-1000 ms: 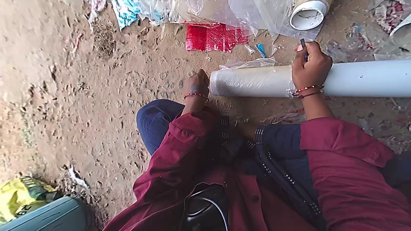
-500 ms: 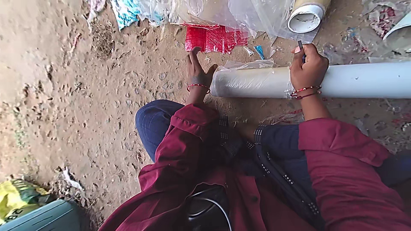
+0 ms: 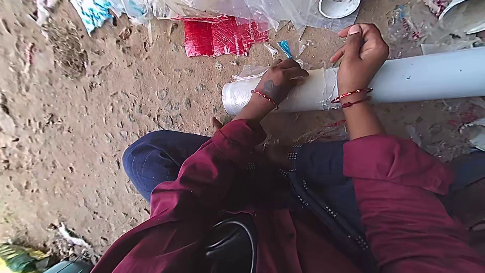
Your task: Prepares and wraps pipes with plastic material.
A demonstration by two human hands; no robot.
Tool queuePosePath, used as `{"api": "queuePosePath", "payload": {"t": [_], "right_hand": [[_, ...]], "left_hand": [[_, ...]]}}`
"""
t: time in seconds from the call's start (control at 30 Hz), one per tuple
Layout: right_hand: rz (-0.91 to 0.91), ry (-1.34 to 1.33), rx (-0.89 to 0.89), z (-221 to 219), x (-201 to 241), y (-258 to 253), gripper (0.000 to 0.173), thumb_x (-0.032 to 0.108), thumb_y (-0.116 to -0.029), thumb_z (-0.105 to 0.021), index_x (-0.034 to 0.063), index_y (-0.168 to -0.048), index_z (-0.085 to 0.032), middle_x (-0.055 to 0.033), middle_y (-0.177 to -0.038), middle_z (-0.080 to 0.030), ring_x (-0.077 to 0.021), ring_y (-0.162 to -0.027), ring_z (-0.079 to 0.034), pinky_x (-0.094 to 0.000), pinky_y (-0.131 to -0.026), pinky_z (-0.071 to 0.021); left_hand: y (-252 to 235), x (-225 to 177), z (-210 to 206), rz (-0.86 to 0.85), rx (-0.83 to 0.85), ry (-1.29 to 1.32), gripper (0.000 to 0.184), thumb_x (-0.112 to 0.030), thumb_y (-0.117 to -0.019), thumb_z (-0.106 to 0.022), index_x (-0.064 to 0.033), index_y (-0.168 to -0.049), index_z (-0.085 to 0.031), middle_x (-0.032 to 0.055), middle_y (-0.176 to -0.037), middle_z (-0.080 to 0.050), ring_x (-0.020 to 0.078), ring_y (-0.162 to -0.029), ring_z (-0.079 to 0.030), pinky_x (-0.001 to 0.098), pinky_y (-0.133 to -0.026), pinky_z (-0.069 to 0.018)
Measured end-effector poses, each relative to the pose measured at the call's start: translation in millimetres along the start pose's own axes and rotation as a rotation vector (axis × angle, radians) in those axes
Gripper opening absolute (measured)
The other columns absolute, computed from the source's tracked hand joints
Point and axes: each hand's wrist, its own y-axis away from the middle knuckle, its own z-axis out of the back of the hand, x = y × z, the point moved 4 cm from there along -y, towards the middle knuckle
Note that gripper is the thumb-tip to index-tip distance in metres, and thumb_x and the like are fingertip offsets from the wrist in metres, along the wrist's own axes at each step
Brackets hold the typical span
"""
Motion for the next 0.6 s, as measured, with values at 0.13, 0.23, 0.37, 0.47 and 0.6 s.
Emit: {"api": "queuePosePath", "payload": {"t": [0.13,0.23,0.37,0.47,0.6], "right_hand": [[-0.222,0.107,0.085,5.9,61.1,5.5,0.021,-0.006,-0.1032,-0.041,-0.0176,-0.101,-0.058,-0.0119,-0.07,-0.054,-0.0084,-0.063,-0.051,-0.0171,-0.064,-0.0432],[-0.421,0.254,0.186,6.8,101.0,6.5,0.019,-0.012,-0.101,-0.039,-0.0237,-0.106,-0.054,-0.0182,-0.076,-0.05,-0.0102,-0.069,-0.048,-0.0152,-0.066,-0.0401],[-0.019,0.009,-0.02,-0.4,5.4,-0.6,0.028,0.009,-0.1068,-0.04,0.0006,-0.104,-0.067,0.0102,-0.065,-0.058,0.004,-0.055,-0.056,-0.0158,-0.055,-0.0481],[-0.221,0.083,0.088,3.5,47.2,1.6,0.022,-0.005,-0.1032,-0.041,-0.0167,-0.1,-0.059,-0.0098,-0.068,-0.054,-0.0068,-0.063,-0.051,-0.0183,-0.063,-0.0435],[-0.346,0.213,0.099,-0.1,82.1,4.1,0.018,-0.013,-0.0991,-0.039,-0.0265,-0.097,-0.051,-0.0182,-0.071,-0.049,-0.0093,-0.066,-0.047,-0.0148,-0.062,-0.0389]], "left_hand": [[-21.1,19.4,9.9,-0.017,0.159,0.139,0.013,-0.005,-0.0954,-0.068,0.0023,-0.1,-0.078,0.0175,-0.101,-0.076,0.0243,-0.094,-0.073,0.0364,-0.09,-0.0561],[-31.4,22.7,9.4,-0.026,0.215,0.149,0.014,-0.006,-0.0963,-0.067,0.0038,-0.099,-0.077,0.0188,-0.1,-0.075,0.0239,-0.093,-0.073,0.0372,-0.089,-0.0558],[-36.6,25.7,1.7,-0.124,0.253,0.108,0.016,-0.005,-0.0976,-0.064,0.0042,-0.1,-0.077,0.0208,-0.102,-0.074,0.031,-0.1,-0.071,0.0412,-0.093,-0.0545],[-39.5,20.6,-2.2,-0.029,0.327,0.017,0.02,-0.005,-0.1013,-0.059,0.0066,-0.106,-0.074,0.0232,-0.11,-0.072,0.0372,-0.111,-0.067,0.0443,-0.101,-0.0498],[-45.0,15.1,-13.2,0.066,0.28,-0.031,0.021,-0.008,-0.1031,-0.056,0.0056,-0.108,-0.071,0.0222,-0.111,-0.072,0.037,-0.11,-0.069,0.0483,-0.097,-0.0519]]}}
